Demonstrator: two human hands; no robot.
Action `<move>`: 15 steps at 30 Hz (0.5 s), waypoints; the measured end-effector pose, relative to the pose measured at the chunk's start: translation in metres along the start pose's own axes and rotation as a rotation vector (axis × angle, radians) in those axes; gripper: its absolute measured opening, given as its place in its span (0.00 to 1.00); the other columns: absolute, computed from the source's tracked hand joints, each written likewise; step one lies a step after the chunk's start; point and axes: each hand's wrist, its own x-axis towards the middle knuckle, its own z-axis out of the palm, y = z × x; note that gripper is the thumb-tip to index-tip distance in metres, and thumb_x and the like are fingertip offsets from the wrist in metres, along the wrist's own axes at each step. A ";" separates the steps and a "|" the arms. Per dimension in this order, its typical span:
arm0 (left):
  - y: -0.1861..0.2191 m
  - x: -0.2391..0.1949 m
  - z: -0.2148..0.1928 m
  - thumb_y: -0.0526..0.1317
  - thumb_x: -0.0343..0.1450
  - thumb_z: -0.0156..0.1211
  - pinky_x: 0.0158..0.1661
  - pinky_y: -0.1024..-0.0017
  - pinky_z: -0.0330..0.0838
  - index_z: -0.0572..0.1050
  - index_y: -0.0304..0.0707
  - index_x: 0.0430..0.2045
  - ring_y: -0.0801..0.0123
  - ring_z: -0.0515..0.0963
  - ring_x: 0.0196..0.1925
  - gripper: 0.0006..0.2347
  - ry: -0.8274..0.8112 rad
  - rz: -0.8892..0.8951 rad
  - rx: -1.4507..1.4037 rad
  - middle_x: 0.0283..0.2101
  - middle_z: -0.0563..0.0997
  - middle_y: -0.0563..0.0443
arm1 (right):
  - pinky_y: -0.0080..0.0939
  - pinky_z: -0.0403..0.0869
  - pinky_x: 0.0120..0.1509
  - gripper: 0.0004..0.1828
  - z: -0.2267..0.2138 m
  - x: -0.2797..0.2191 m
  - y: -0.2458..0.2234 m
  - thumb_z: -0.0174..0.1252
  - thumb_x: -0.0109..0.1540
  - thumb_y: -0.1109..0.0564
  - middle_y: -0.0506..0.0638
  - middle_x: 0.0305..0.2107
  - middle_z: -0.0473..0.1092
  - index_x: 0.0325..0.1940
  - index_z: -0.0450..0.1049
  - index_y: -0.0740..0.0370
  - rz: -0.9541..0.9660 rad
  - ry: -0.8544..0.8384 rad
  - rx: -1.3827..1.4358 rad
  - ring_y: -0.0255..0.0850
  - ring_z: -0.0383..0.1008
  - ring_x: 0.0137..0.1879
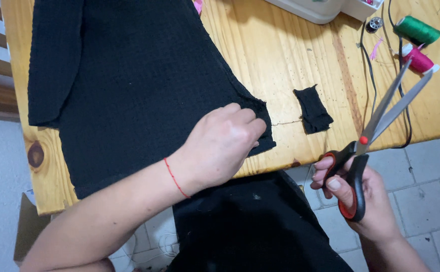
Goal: The person aligns and smooths a black knitted garment on a wooden table, then uses scissors to trim the hem edge. They continue cutting along the bottom edge, removing small fabric pieces and adjusting the garment between cuts.
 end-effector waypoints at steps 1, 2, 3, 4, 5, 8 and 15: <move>0.000 -0.004 0.012 0.37 0.80 0.68 0.34 0.50 0.73 0.76 0.44 0.27 0.49 0.75 0.34 0.10 0.107 0.048 0.090 0.31 0.75 0.50 | 0.42 0.76 0.42 0.26 0.004 -0.001 -0.004 0.70 0.68 0.50 0.61 0.45 0.83 0.62 0.82 0.73 0.016 -0.014 -0.018 0.49 0.84 0.46; 0.001 -0.006 0.017 0.37 0.80 0.68 0.34 0.50 0.73 0.76 0.44 0.27 0.49 0.75 0.34 0.10 0.108 0.048 0.091 0.31 0.75 0.50 | 0.42 0.76 0.42 0.26 0.004 -0.001 -0.004 0.70 0.68 0.50 0.61 0.45 0.83 0.62 0.82 0.73 0.015 -0.015 -0.018 0.49 0.84 0.46; 0.001 -0.008 0.022 0.31 0.72 0.66 0.34 0.53 0.72 0.75 0.45 0.26 0.50 0.75 0.33 0.07 0.128 0.059 0.150 0.31 0.75 0.49 | 0.43 0.77 0.42 0.25 0.003 -0.002 -0.004 0.69 0.69 0.51 0.61 0.45 0.82 0.62 0.82 0.74 0.027 -0.026 -0.023 0.49 0.84 0.46; 0.002 -0.010 0.026 0.25 0.65 0.64 0.35 0.55 0.72 0.74 0.45 0.25 0.52 0.74 0.32 0.10 0.149 0.071 0.210 0.30 0.75 0.49 | 0.44 0.77 0.43 0.24 0.003 -0.003 -0.004 0.69 0.69 0.52 0.61 0.45 0.82 0.62 0.83 0.74 0.038 -0.038 -0.029 0.49 0.84 0.47; 0.003 -0.011 0.030 0.25 0.65 0.64 0.35 0.55 0.72 0.74 0.45 0.25 0.52 0.74 0.32 0.10 0.148 0.070 0.210 0.30 0.75 0.49 | 0.44 0.77 0.43 0.24 0.002 -0.004 -0.003 0.69 0.69 0.52 0.61 0.45 0.82 0.62 0.83 0.74 0.039 -0.039 -0.028 0.49 0.84 0.47; 0.007 -0.013 0.033 0.23 0.64 0.63 0.31 0.57 0.69 0.73 0.45 0.22 0.55 0.73 0.31 0.12 0.195 0.061 0.264 0.28 0.73 0.51 | 0.44 0.77 0.43 0.24 0.002 -0.006 0.002 0.68 0.70 0.52 0.61 0.44 0.83 0.63 0.83 0.73 0.041 -0.036 -0.043 0.49 0.83 0.46; 0.032 -0.016 0.004 0.24 0.77 0.61 0.34 0.57 0.65 0.72 0.42 0.26 0.55 0.71 0.33 0.12 0.368 0.077 0.221 0.29 0.71 0.49 | 0.42 0.76 0.42 0.26 -0.002 -0.006 0.011 0.70 0.68 0.49 0.58 0.43 0.83 0.62 0.84 0.71 0.058 -0.040 -0.084 0.49 0.88 0.45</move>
